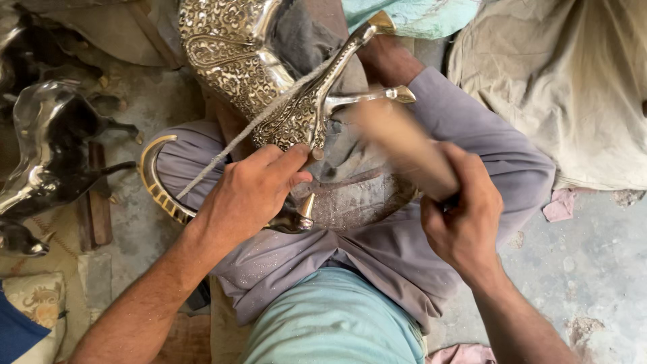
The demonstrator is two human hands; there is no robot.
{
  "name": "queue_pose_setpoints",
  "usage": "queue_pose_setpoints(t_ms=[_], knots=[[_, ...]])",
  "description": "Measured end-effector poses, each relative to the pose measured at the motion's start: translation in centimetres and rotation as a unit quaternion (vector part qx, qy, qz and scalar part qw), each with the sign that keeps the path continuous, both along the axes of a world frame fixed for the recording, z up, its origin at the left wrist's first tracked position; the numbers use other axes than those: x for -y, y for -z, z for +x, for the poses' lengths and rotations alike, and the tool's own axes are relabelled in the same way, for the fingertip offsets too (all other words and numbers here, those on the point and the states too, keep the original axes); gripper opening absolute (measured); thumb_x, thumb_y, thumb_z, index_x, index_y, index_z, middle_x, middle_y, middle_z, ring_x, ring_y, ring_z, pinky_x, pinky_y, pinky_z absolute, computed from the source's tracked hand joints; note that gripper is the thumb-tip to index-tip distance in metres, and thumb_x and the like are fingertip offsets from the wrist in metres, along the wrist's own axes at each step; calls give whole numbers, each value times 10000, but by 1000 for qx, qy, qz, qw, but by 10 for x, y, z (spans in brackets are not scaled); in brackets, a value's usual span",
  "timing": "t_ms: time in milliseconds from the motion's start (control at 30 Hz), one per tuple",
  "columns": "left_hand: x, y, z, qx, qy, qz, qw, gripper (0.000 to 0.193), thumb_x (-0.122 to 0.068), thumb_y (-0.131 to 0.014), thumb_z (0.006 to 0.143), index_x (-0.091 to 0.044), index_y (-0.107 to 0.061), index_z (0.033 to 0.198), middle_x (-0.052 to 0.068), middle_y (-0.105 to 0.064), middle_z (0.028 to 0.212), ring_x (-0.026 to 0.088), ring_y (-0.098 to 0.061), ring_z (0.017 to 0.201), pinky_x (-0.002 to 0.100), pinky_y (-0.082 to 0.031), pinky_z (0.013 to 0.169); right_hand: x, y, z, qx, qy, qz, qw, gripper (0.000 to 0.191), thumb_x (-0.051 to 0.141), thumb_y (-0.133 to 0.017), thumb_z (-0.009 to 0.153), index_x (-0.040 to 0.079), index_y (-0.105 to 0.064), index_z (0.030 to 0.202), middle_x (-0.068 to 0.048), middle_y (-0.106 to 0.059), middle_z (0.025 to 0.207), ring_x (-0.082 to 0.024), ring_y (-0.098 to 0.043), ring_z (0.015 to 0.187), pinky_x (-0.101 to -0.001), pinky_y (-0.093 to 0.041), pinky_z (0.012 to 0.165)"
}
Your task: The person sits on the floor and uses a chisel and wooden mallet to chip away at a silver-colored metal goat sculpture. They repeatedly reposition the sculpture and strike different areas to refine its surface.
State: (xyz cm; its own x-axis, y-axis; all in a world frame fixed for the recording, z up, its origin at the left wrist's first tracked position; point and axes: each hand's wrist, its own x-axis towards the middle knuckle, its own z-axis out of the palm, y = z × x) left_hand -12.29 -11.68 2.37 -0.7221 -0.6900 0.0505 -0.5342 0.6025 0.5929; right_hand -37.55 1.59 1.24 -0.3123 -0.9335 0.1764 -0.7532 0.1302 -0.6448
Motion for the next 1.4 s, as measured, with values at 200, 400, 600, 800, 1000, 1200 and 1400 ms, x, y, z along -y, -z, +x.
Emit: queue_pose_setpoints(t_ms=[200,400,600,800,1000,1200,1400], knots=[[-1,3,5,-31,8,36,999,288,-87,-731,927,-54,-635,1196,136,-625,872,324,-747,818,410,-603,612,-1,0,-3,-65,-9,-12,998,603,-55,-663,759,94,-584,1339,-123,-664,1018,-299,-639,891,-415,-499,799],[7,3,7,-32,13,25,999,322,-127,-782,880,-61,-648,1166,151,-632,859,377,-710,787,449,-572,616,4,-6,3,-57,-18,-7,998,599,-68,-651,737,86,-562,1309,-102,-686,1005,-266,-665,909,-406,-503,801],[7,0,10,-45,19,41,998,332,-121,-766,889,-62,-635,1189,156,-629,858,388,-696,789,464,-556,616,9,-14,2,-107,-48,-25,993,558,-97,-646,722,52,-586,1257,-124,-715,1034,-257,-687,922,-392,-510,815],[10,3,12,-38,42,47,997,292,-48,-732,896,-68,-640,1172,146,-630,842,339,-722,788,426,-584,645,3,-3,3,-78,-19,33,996,563,-78,-639,758,60,-598,1302,-159,-711,1007,-308,-678,892,-437,-517,817],[9,6,15,-86,41,42,995,346,-60,-756,865,-48,-640,1191,147,-630,849,343,-703,775,427,-564,631,0,-9,-5,-85,-46,10,995,564,-83,-619,779,11,-584,1333,-197,-688,1088,-331,-676,954,-419,-519,849],[11,13,18,-87,43,60,993,312,-98,-771,870,-59,-640,1151,123,-619,834,304,-715,782,409,-572,649,4,-10,3,-131,-64,-2,989,556,-86,-609,721,-6,-591,1271,-200,-677,972,-381,-679,833,-432,-519,755],[12,15,23,-70,45,45,996,360,-192,-789,877,-49,-643,1173,130,-601,758,330,-662,696,437,-532,620,7,-17,3,-89,-20,43,995,410,-30,-654,831,-26,-547,1227,-199,-639,908,-395,-643,788,-429,-503,731]])
